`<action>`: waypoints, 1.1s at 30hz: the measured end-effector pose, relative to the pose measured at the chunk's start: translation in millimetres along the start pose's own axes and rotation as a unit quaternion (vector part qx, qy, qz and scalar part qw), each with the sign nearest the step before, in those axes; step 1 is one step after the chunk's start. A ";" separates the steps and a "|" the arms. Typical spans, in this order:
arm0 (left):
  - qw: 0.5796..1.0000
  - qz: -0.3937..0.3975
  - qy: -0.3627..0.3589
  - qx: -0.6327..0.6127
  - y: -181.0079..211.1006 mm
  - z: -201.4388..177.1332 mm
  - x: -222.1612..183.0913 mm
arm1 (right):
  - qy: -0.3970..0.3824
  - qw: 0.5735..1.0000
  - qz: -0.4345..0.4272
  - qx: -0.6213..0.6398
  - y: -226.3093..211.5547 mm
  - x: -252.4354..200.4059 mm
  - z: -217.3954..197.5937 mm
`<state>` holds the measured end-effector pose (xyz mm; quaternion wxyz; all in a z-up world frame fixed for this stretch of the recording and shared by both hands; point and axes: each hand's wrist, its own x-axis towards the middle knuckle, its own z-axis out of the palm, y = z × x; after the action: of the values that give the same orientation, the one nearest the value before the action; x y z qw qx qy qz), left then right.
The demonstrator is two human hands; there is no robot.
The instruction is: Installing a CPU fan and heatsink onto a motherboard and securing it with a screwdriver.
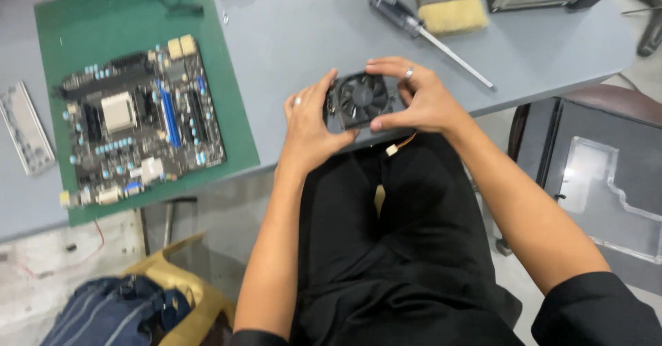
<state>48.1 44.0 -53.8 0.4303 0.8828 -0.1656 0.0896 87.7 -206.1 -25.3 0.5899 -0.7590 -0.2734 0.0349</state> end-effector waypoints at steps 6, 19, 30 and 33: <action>0.999 -0.022 -0.041 0.010 16.6 -5.9 10.4 | -0.001 0.988 0.102 0.119 7.0 7.0 -18.1; 0.997 -0.027 -0.075 0.005 20.2 -14.2 16.6 | -0.045 0.917 -0.104 -0.382 20.3 121.4 -65.8; 0.997 -0.008 -0.061 -0.040 21.8 -17.5 13.4 | 0.024 0.997 0.005 -0.078 20.9 32.0 -26.5; 0.998 -0.006 -0.046 -0.036 23.4 -18.1 12.1 | -0.046 0.996 -0.013 0.075 3.1 2.2 -25.4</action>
<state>50.4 42.3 -21.9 0.4539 0.8712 -0.1827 0.0402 100.3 -227.9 -19.9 0.6326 -0.7065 -0.3063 0.0827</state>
